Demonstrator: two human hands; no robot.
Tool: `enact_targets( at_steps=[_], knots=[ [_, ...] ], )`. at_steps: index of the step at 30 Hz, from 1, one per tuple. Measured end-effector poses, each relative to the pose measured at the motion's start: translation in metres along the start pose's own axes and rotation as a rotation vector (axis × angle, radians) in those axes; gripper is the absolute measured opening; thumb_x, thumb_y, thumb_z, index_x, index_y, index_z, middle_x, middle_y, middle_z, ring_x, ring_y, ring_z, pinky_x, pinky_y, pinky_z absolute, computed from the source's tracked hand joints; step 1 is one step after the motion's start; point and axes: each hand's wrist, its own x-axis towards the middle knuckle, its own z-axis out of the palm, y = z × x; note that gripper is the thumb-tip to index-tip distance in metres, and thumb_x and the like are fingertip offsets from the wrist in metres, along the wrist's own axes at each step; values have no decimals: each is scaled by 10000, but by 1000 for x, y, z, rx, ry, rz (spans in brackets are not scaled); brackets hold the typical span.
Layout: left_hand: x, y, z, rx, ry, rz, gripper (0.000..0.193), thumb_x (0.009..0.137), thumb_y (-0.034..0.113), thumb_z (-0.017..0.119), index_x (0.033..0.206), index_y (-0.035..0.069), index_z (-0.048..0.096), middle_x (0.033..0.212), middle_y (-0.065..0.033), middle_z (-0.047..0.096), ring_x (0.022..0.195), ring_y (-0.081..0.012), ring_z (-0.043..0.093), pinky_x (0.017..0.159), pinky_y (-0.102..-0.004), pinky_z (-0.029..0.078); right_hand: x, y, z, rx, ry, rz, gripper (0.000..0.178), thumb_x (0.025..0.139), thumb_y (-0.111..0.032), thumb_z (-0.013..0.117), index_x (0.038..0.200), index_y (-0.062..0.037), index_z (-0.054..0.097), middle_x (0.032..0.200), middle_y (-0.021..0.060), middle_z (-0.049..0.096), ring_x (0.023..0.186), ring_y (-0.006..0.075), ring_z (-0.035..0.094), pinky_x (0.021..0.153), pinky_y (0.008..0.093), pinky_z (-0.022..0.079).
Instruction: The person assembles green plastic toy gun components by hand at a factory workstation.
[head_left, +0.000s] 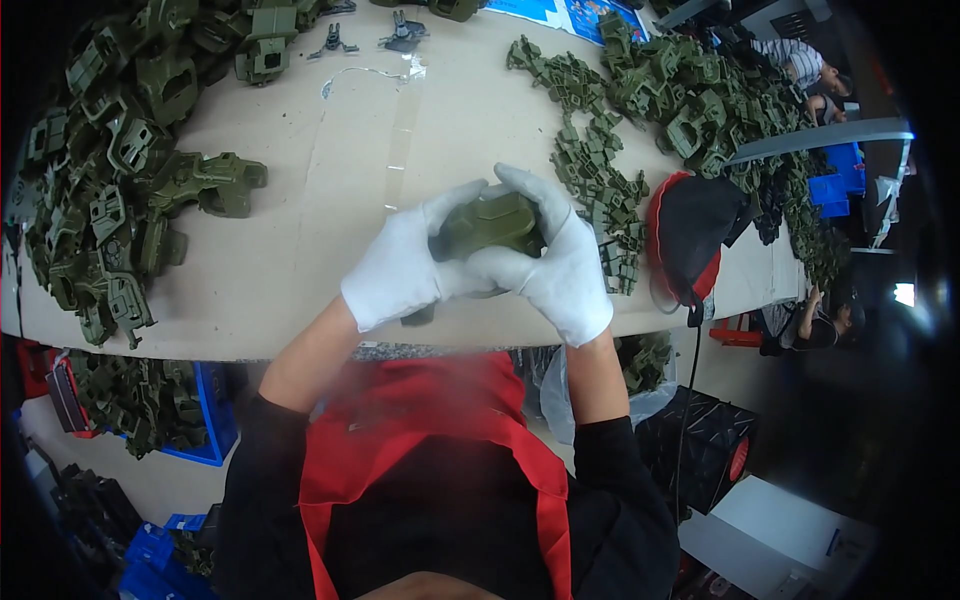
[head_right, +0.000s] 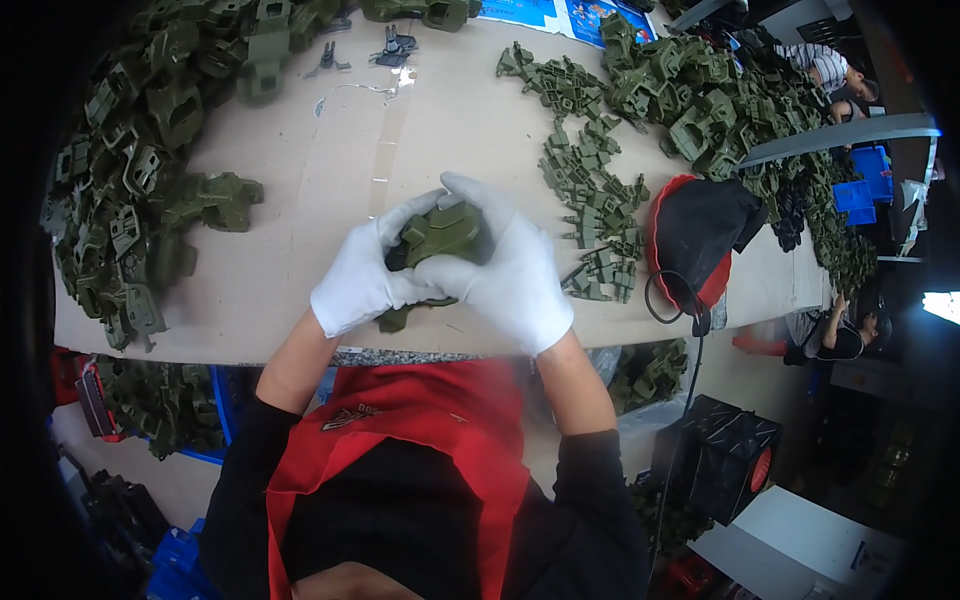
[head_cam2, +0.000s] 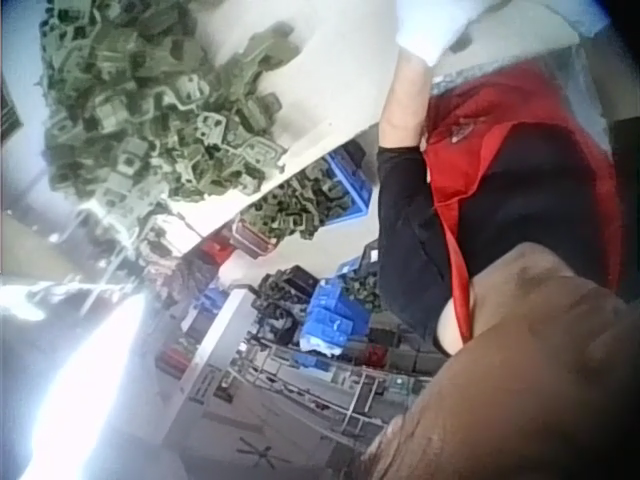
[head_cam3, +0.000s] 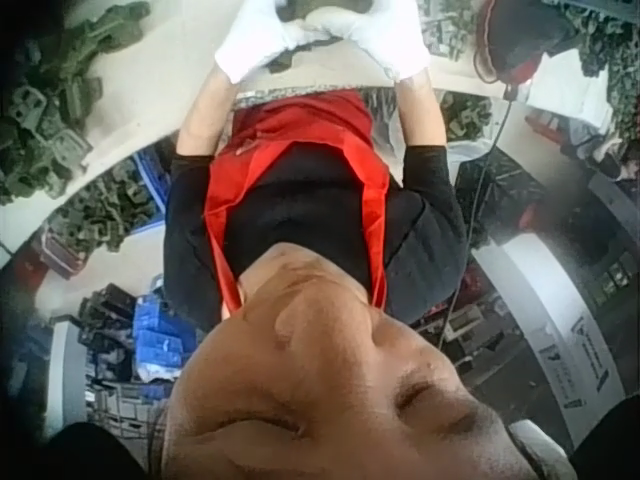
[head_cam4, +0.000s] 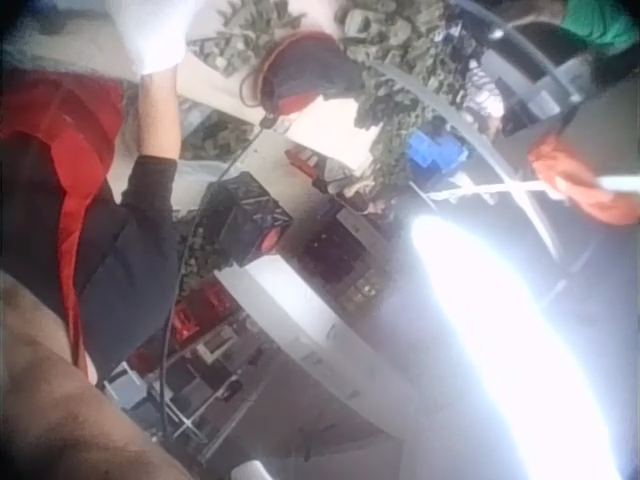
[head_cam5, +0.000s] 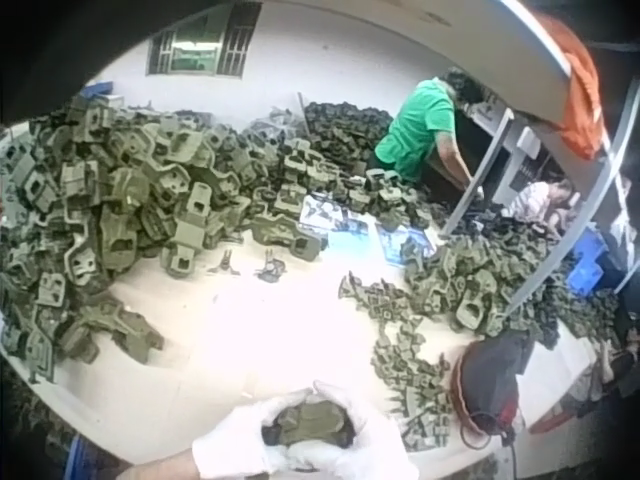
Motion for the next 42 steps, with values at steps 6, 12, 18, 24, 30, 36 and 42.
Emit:
enact_targets(
  at_steps=[6, 12, 18, 24, 30, 36, 42],
  knots=[
    [-3, 13, 9, 532, 208, 342, 758, 671, 251, 782, 1348, 83, 484, 1096, -118, 623, 1006, -321, 592, 870, -422, 441, -2, 0, -7, -319, 27, -353, 858, 562, -157, 871, 1322, -5, 502, 1214, 135, 608, 1117, 236, 591, 971, 343, 462],
    [-4, 17, 11, 630, 192, 327, 768, 650, 311, 807, 1317, 82, 502, 1104, -113, 623, 1010, -318, 595, 888, -418, 439, -1, 35, -22, -25, -32, -348, 732, 631, -36, 799, 1306, 18, 520, 1239, 158, 605, 1174, 254, 568, 997, 354, 453],
    [-6, 29, 11, 433, 135, -3, 844, 668, 313, 825, 1381, 59, 453, 1207, -167, 610, 1107, -323, 591, 947, -403, 454, 6, 21, -15, 226, -145, -114, 743, 664, -7, 770, 1351, 18, 487, 1176, 141, 630, 1123, 185, 573, 955, 316, 467],
    [2, 0, 5, 7, 28, -136, 816, 717, 247, 811, 1406, 25, 435, 1238, -161, 616, 1125, -229, 602, 963, -349, 471, 12, 20, -9, 249, -57, 181, 673, 668, 24, 735, 1309, 27, 530, 1073, 85, 654, 965, 148, 609, 872, 279, 482],
    [-2, 3, 12, -147, 67, -99, 710, 731, 129, 798, 1359, 6, 490, 1174, -123, 641, 1059, -154, 605, 934, -306, 476, 10, 11, -6, 203, -40, 168, 514, 729, -4, 740, 1211, 50, 569, 1024, 88, 665, 926, 142, 623, 826, 272, 500],
    [15, -8, 8, -329, -87, -283, 668, 780, 123, 770, 1346, -59, 463, 1214, -139, 607, 1096, -173, 587, 939, -310, 470, 20, 44, -18, 391, -50, 323, 524, 760, -50, 724, 1254, 32, 568, 1044, 98, 662, 962, 167, 613, 867, 278, 477],
    [13, -23, 3, -420, -125, -355, 621, 808, 64, 723, 1347, -74, 448, 1244, -145, 584, 1125, -200, 575, 952, -315, 466, 12, 35, -25, -301, -22, -212, 617, 761, -248, 749, 1318, -71, 552, 1281, 177, 567, 1072, 289, 611, 944, 359, 481]
  ],
)
